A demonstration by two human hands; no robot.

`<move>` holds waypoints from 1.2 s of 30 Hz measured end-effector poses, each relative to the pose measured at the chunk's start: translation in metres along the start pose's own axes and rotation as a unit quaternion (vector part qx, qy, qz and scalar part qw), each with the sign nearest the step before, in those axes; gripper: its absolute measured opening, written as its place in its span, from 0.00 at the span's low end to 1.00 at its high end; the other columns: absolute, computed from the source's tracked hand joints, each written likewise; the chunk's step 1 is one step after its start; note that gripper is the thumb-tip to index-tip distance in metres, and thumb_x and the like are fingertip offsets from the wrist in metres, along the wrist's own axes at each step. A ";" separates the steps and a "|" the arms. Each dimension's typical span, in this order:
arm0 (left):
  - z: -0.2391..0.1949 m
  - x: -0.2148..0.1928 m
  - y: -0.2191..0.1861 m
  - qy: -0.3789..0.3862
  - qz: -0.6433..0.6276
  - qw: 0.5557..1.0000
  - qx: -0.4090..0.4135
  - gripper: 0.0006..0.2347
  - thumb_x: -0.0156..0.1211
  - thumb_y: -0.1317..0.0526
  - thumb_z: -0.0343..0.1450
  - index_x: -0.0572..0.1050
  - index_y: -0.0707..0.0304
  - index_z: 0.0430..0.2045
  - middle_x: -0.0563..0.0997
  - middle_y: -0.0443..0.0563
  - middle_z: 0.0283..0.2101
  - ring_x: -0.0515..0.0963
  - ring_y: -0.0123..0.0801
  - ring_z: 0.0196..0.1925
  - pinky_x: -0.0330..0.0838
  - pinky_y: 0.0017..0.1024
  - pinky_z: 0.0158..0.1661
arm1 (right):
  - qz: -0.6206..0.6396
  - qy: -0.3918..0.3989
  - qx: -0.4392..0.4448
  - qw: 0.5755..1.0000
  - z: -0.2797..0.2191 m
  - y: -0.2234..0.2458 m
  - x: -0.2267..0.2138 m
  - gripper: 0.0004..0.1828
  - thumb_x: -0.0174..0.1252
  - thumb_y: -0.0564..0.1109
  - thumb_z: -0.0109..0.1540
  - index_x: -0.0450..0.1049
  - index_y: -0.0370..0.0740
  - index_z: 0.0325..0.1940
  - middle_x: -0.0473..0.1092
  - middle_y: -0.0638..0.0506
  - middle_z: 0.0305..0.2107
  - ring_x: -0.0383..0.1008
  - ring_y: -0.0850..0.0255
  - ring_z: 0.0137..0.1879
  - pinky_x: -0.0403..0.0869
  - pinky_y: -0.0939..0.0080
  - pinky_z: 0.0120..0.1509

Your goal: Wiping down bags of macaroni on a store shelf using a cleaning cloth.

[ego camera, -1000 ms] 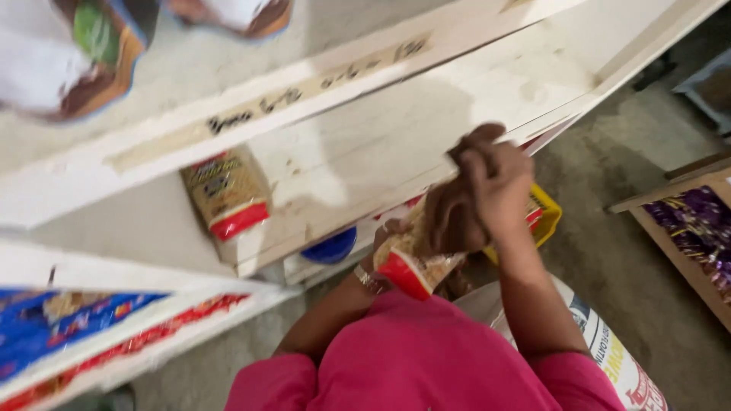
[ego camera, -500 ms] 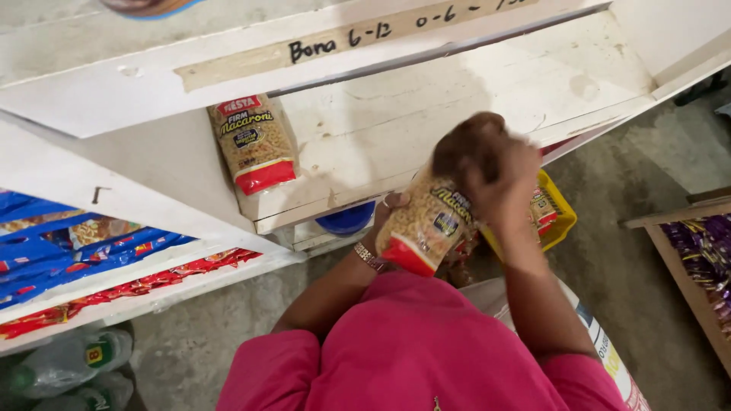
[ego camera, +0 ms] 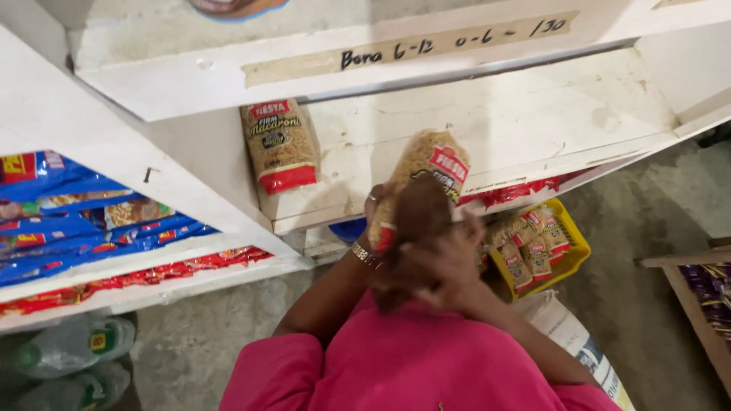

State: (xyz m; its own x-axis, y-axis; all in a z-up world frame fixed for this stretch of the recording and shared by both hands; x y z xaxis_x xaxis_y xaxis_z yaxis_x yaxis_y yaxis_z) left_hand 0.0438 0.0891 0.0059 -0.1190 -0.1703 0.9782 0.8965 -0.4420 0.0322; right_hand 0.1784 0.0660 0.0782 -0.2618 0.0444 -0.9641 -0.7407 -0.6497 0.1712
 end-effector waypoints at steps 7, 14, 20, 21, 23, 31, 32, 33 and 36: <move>-0.006 -0.006 0.000 0.051 0.010 0.996 -0.068 0.31 0.54 0.49 0.74 0.61 0.72 0.68 0.72 0.71 0.64 0.74 0.57 0.65 0.68 0.49 0.67 | 0.096 -0.189 -0.114 0.971 0.040 0.024 -0.069 0.30 0.72 0.52 0.48 0.79 0.49 0.54 0.62 0.41 0.61 0.55 0.39 0.70 0.44 0.25 0.76; -0.017 -0.026 -0.011 0.030 0.006 0.996 -0.079 0.30 0.56 0.53 0.74 0.60 0.72 0.69 0.73 0.69 0.64 0.76 0.57 0.64 0.69 0.56 0.66 | 0.264 -0.156 0.014 0.952 0.056 -0.033 -0.086 0.31 0.65 0.49 0.57 0.69 0.43 0.64 0.64 0.40 0.69 0.56 0.41 0.78 0.41 0.32 0.87; -0.013 -0.004 -0.014 0.006 -0.001 1.000 0.001 0.32 0.58 0.52 0.72 0.59 0.71 0.69 0.72 0.69 0.64 0.76 0.55 0.63 0.73 0.52 0.62 | 0.244 -0.119 -0.321 0.907 0.029 0.048 -0.075 0.15 0.67 0.58 0.47 0.80 0.62 0.38 0.70 0.46 0.60 0.64 0.39 0.68 0.56 0.38 0.76; -0.013 0.000 -0.013 0.006 0.000 1.000 0.000 0.32 0.58 0.52 0.72 0.59 0.71 0.69 0.72 0.69 0.64 0.76 0.55 0.63 0.73 0.52 0.62 | 0.244 -0.120 -0.320 0.908 0.022 0.042 -0.057 0.15 0.67 0.58 0.47 0.80 0.62 0.38 0.70 0.46 0.60 0.64 0.39 0.68 0.56 0.38 0.76; -0.011 0.006 -0.011 0.000 0.016 1.000 -0.006 0.32 0.59 0.53 0.70 0.59 0.69 0.69 0.72 0.67 0.64 0.77 0.54 0.62 0.74 0.52 0.61 | 0.203 -0.194 -0.320 0.905 0.006 0.028 -0.023 0.21 0.71 0.56 0.49 0.74 0.47 0.39 0.70 0.49 0.54 0.68 0.44 0.65 0.61 0.31 0.74; -0.016 -0.033 -0.018 0.025 0.027 0.999 -0.013 0.32 0.59 0.55 0.71 0.58 0.69 0.70 0.71 0.66 0.64 0.76 0.54 0.64 0.75 0.54 0.62 | 0.190 -0.287 -0.016 0.939 0.051 -0.051 -0.061 0.28 0.66 0.40 0.59 0.69 0.36 0.63 0.66 0.42 0.47 0.64 0.47 0.57 0.66 0.46 0.64; -0.018 -0.049 -0.021 0.058 0.017 0.998 -0.026 0.31 0.58 0.55 0.75 0.57 0.73 0.72 0.70 0.70 0.64 0.75 0.56 0.66 0.73 0.56 0.64 | 0.209 -0.277 0.010 0.938 0.054 -0.059 -0.057 0.20 0.65 0.38 0.60 0.73 0.40 0.56 0.68 0.44 0.47 0.66 0.49 0.57 0.67 0.47 0.67; -0.019 -0.049 -0.019 0.057 0.016 0.998 -0.023 0.31 0.58 0.55 0.75 0.57 0.73 0.72 0.70 0.70 0.64 0.75 0.56 0.66 0.73 0.56 0.64 | 0.210 -0.274 0.009 0.939 0.044 -0.055 -0.048 0.20 0.65 0.38 0.60 0.73 0.40 0.56 0.68 0.44 0.47 0.66 0.49 0.57 0.67 0.47 0.67; -0.014 -0.021 -0.016 0.149 0.003 0.988 -0.048 0.29 0.54 0.47 0.80 0.58 0.72 0.70 0.70 0.74 0.64 0.74 0.59 0.67 0.71 0.60 0.64 | 0.209 -0.284 -0.047 0.935 0.027 -0.033 -0.041 0.19 0.61 0.37 0.54 0.70 0.45 0.48 0.70 0.48 0.45 0.67 0.51 0.54 0.64 0.48 0.64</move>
State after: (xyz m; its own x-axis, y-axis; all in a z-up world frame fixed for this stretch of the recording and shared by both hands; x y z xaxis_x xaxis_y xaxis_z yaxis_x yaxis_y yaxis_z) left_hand 0.0263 0.0878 -0.0180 -0.2467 -0.4179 0.8744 0.8551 -0.5185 -0.0065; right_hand 0.1968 0.1057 0.1171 -0.8223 0.1493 -0.5491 -0.4493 -0.7625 0.4655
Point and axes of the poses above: each hand's wrist, its own z-axis towards the middle knuckle, its own x-axis out of the palm, y = z × x, the point moved 4 cm from there along z, towards the middle knuckle
